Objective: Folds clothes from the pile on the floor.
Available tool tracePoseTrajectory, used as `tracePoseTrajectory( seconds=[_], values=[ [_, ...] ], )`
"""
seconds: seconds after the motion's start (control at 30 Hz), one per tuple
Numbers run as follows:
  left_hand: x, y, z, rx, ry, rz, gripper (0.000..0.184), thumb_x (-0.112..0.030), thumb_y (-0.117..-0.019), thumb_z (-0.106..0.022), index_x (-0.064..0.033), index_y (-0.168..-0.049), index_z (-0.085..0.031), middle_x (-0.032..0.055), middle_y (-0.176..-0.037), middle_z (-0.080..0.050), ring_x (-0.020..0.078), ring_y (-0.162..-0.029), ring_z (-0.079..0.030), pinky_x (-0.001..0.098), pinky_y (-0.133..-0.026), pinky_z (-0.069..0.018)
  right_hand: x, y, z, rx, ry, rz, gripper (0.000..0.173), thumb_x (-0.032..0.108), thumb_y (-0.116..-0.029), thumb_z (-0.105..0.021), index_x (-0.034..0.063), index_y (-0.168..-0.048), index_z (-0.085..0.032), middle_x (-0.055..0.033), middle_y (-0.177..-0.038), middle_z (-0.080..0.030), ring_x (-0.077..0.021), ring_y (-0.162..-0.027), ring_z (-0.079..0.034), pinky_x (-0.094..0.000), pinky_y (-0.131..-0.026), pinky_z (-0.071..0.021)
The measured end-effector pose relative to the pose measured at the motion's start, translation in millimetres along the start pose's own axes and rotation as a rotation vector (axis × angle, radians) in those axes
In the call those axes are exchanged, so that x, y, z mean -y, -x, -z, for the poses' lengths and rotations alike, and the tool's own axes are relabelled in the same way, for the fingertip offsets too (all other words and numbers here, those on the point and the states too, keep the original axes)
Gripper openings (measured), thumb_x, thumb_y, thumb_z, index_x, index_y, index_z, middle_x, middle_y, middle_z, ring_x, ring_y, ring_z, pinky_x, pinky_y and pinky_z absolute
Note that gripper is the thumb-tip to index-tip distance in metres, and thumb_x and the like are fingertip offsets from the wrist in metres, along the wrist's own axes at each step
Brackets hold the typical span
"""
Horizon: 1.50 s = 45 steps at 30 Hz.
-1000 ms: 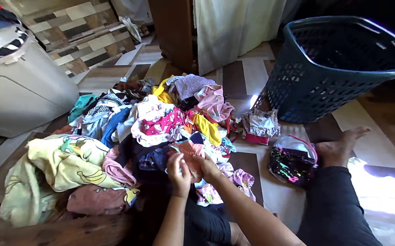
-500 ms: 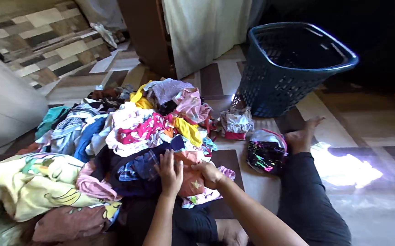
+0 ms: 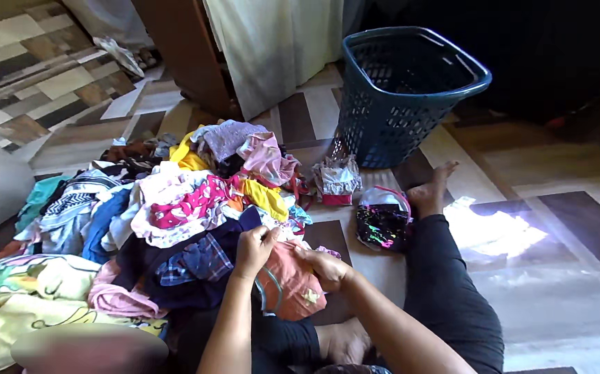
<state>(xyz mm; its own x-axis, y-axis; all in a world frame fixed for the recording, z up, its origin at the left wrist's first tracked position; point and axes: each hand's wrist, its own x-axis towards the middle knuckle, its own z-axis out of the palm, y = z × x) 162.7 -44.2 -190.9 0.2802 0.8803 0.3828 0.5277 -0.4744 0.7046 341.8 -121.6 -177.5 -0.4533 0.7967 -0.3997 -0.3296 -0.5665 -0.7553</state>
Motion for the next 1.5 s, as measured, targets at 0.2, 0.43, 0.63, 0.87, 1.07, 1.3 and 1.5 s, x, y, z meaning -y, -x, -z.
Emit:
tracePoseTrajectory(
  seconds=[0.2, 0.43, 0.63, 0.87, 1.07, 1.3, 1.5],
  values=[
    [4, -10, 5, 0.007, -0.010, 0.333, 0.040, -0.024, -0.1049, -0.056, 0.0071, -0.081, -0.068, 0.0112, -0.068, -0.060, 0.0182, -0.065, -0.057, 0.0400, -0.069, -0.0494, 5, 15, 16, -0.132, -0.202, 0.042, 0.050, 0.038, -0.1130, -0.016, 0.0083, -0.128, -0.054, -0.0056, -0.098, -0.072, -0.0144, -0.089, -0.072, -0.0341, -0.080, -0.0612],
    [3, 29, -16, 0.212, 0.760, 0.888, 0.073, -0.050, -0.1090, -0.004, -0.0014, -0.140, -0.049, 0.0114, -0.112, -0.066, 0.0186, -0.096, -0.065, 0.0379, -0.082, -0.0549, 9, 12, 37, -0.122, -0.483, 0.237, 0.054, 0.042, -0.1122, -0.012, 0.0100, -0.130, -0.051, -0.0099, -0.104, -0.073, -0.0198, -0.095, -0.073, -0.0379, -0.083, -0.0619],
    [-23, 42, -24, 0.080, 1.231, 0.975, 0.054, -0.051, -0.1090, -0.023, -0.0105, -0.123, -0.056, 0.0033, -0.098, -0.073, 0.0128, -0.091, -0.072, 0.0338, -0.078, -0.0616, -2, 13, 45, 0.042, -0.440, 0.297, 0.052, 0.050, -0.1079, -0.031, 0.0093, -0.128, -0.055, -0.0086, -0.108, -0.075, -0.0196, -0.100, -0.073, -0.0386, -0.087, -0.0619],
    [-12, 25, -26, 0.100, 0.965, 0.690, 0.017, -0.002, -0.1039, -0.049, 0.0018, -0.119, -0.056, 0.0043, -0.090, -0.071, 0.0090, -0.080, -0.070, 0.0285, -0.076, -0.0606, 5, 27, 47, -0.239, -0.271, 0.196, 0.023, -0.002, -0.1016, -0.036, 0.0043, -0.113, -0.055, -0.0070, -0.090, -0.075, -0.0150, -0.081, -0.074, -0.0330, -0.075, -0.0630],
    [-1, 24, -35, 0.021, 0.919, 0.802, 0.021, -0.013, -0.1083, -0.046, 0.0018, -0.115, -0.059, 0.0049, -0.087, -0.068, 0.0097, -0.077, -0.068, 0.0284, -0.073, -0.0590, 3, 24, 47, -0.323, -0.319, 0.143, 0.022, 0.001, -0.1048, -0.037, 0.0030, -0.119, -0.053, -0.0089, -0.092, -0.073, -0.0166, -0.082, -0.073, -0.0340, -0.075, -0.0623],
    [-25, 52, -60, -0.030, 1.302, 0.945, 0.071, -0.060, -0.1054, -0.008, -0.0078, -0.146, -0.035, 0.0131, -0.120, -0.064, 0.0237, -0.101, -0.067, 0.0438, -0.082, -0.0582, -2, 3, 43, -0.601, -0.563, 0.195, 0.020, 0.004, -0.1052, -0.043, 0.0009, -0.124, -0.049, -0.0138, -0.093, -0.069, -0.0203, -0.079, -0.071, -0.0373, -0.070, -0.0613],
    [-20, 50, -85, -0.157, 1.061, 1.109, 0.043, -0.007, -0.1053, -0.050, -0.0057, -0.147, -0.038, 0.0158, -0.117, -0.062, 0.0206, -0.095, -0.066, 0.0376, -0.080, -0.0575, -13, 2, 41, -0.665, -0.542, 0.125, 0.024, 0.003, -0.1045, -0.044, 0.0006, -0.128, -0.048, -0.0154, -0.098, -0.068, -0.0220, -0.083, -0.070, -0.0399, -0.073, -0.0603]
  ],
)
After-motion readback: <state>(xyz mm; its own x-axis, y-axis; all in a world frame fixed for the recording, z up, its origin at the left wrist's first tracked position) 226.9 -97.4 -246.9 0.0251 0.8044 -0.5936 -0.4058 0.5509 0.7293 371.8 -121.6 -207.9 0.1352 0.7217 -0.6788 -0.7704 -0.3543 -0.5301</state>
